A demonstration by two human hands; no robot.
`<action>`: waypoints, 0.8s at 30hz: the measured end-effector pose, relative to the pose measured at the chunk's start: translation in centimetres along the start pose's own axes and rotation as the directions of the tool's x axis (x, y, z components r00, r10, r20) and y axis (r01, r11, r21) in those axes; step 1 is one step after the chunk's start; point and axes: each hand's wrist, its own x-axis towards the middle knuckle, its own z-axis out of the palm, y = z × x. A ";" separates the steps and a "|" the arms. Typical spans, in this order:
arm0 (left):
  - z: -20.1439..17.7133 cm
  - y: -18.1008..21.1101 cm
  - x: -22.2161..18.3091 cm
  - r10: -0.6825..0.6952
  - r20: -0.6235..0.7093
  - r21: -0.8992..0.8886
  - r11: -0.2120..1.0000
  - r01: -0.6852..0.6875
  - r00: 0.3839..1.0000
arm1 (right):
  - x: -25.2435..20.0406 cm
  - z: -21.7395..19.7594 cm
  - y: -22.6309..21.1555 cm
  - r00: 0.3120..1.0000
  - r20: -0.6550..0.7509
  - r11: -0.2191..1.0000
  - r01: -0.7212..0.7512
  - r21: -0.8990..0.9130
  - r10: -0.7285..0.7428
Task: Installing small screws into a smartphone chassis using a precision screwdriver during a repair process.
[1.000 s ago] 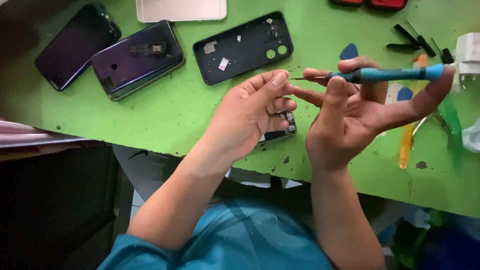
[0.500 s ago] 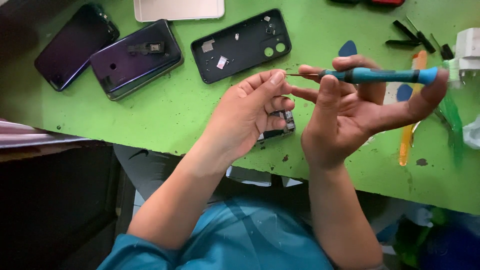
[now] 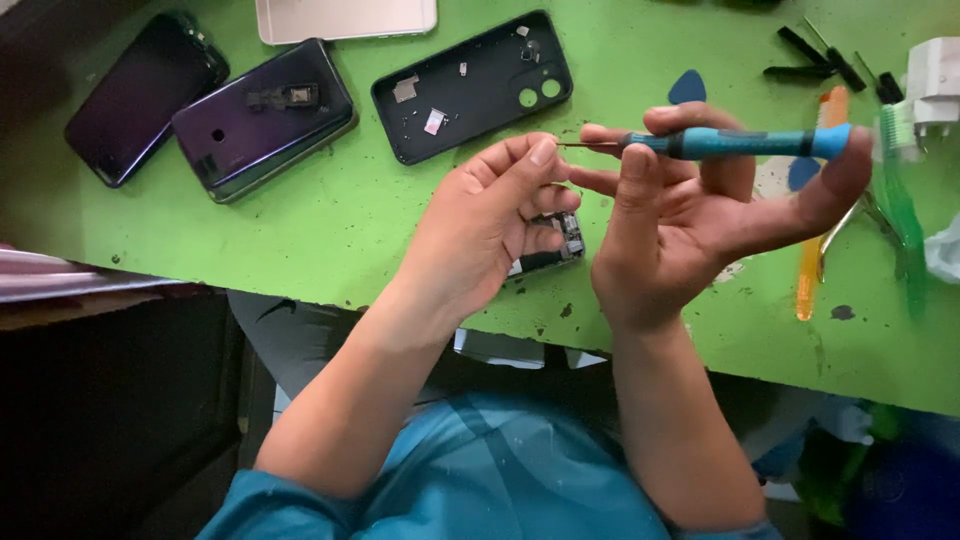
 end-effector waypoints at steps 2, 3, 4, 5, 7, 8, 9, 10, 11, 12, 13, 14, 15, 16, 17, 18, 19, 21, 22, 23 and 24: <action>-0.2 -0.4 0.2 0.018 0.000 -0.007 1.000 -0.018 1.000 | 0.0 0.1 -0.1 1.000 0.003 1.000 0.003 0.001 -0.003; -0.3 -0.5 0.3 0.037 0.001 -0.015 0.999 -0.037 0.999 | 0.1 0.2 -0.1 1.000 0.006 1.000 0.008 0.003 -0.008; -0.1 -0.5 0.2 0.036 0.001 -0.015 0.999 -0.036 0.999 | 0.1 0.2 -0.1 1.000 0.006 1.000 0.008 0.002 -0.008; 0.0 -0.4 0.2 0.036 -0.020 0.004 0.999 -0.036 0.999 | 0.0 0.2 -0.1 1.000 0.002 1.000 0.010 -0.010 -0.010; 0.1 -0.4 0.2 0.036 -0.040 0.022 0.999 -0.035 0.999 | 0.0 0.1 -0.1 1.000 -0.003 1.000 0.011 -0.022 -0.011; 0.0 -0.4 0.2 0.038 -0.043 0.028 0.999 -0.037 0.998 | 0.0 0.1 -0.1 1.000 0.004 1.000 0.008 -0.013 -0.008; 0.0 -0.4 0.2 0.041 -0.046 0.034 0.999 -0.039 0.998 | 0.1 0.1 -0.1 1.000 0.010 1.000 0.005 -0.003 -0.005; 0.0 -0.5 0.2 0.040 -0.047 0.034 0.999 -0.038 0.998 | 0.1 0.1 -0.1 1.000 0.010 1.000 0.005 -0.004 -0.005; 0.0 -0.5 0.2 0.051 -0.046 0.035 0.998 -0.049 0.998 | 0.0 0.2 -0.2 1.000 0.004 1.000 0.005 -0.011 -0.005; 0.0 -0.6 0.2 0.062 -0.046 0.036 0.998 -0.060 0.997 | 0.0 0.2 -0.2 1.000 -0.001 1.000 0.005 -0.018 -0.005; -0.1 -0.6 0.2 0.060 -0.046 0.036 0.998 -0.058 0.997 | 0.0 0.1 -0.1 1.000 -0.002 1.000 0.004 -0.019 -0.004; -0.2 -0.7 0.3 0.061 -0.035 0.029 0.998 -0.060 0.997 | 0.0 0.0 0.1 1.000 -0.003 1.000 0.013 -0.013 -0.013; -0.3 -0.7 0.3 0.064 -0.024 0.021 0.998 -0.063 0.998 | 0.0 -0.1 0.2 1.000 -0.004 1.000 0.022 -0.007 -0.022; -0.2 -0.6 0.2 0.063 -0.024 0.021 0.998 -0.063 0.998 | 0.1 -0.1 0.1 1.000 -0.004 1.000 0.021 -0.008 -0.021; -0.1 -0.5 0.2 0.057 -0.027 0.035 0.998 -0.056 0.998 | 0.1 0.0 0.0 1.000 0.008 1.000 0.021 -0.009 -0.021; -0.1 -0.4 0.1 0.050 -0.030 0.050 0.998 -0.048 0.998 | 0.2 0.0 -0.2 1.000 0.019 1.000 0.021 -0.011 -0.021; -0.1 -0.4 0.1 0.049 -0.031 0.049 0.998 -0.048 0.998 | 0.1 0.0 -0.1 1.000 0.019 1.000 0.020 -0.012 -0.020; 0.0 -0.4 0.1 0.045 -0.041 0.049 0.998 -0.043 0.998 | 0.0 -0.2 0.0 1.000 0.013 1.000 0.012 -0.007 -0.012; -0.1 -0.4 0.1 0.044 -0.041 0.049 0.998 -0.042 0.998 | 0.0 -0.2 0.0 1.000 0.013 1.000 0.011 -0.007 -0.011; -0.2 -0.5 0.2 0.045 -0.031 0.035 0.998 -0.044 0.999 | 0.0 -0.2 0.0 1.000 0.009 1.000 0.009 -0.010 -0.009; -0.3 -0.5 0.2 0.046 -0.021 0.021 0.999 -0.046 0.999 | -0.1 -0.2 0.0 1.000 0.004 1.000 0.008 -0.012 -0.008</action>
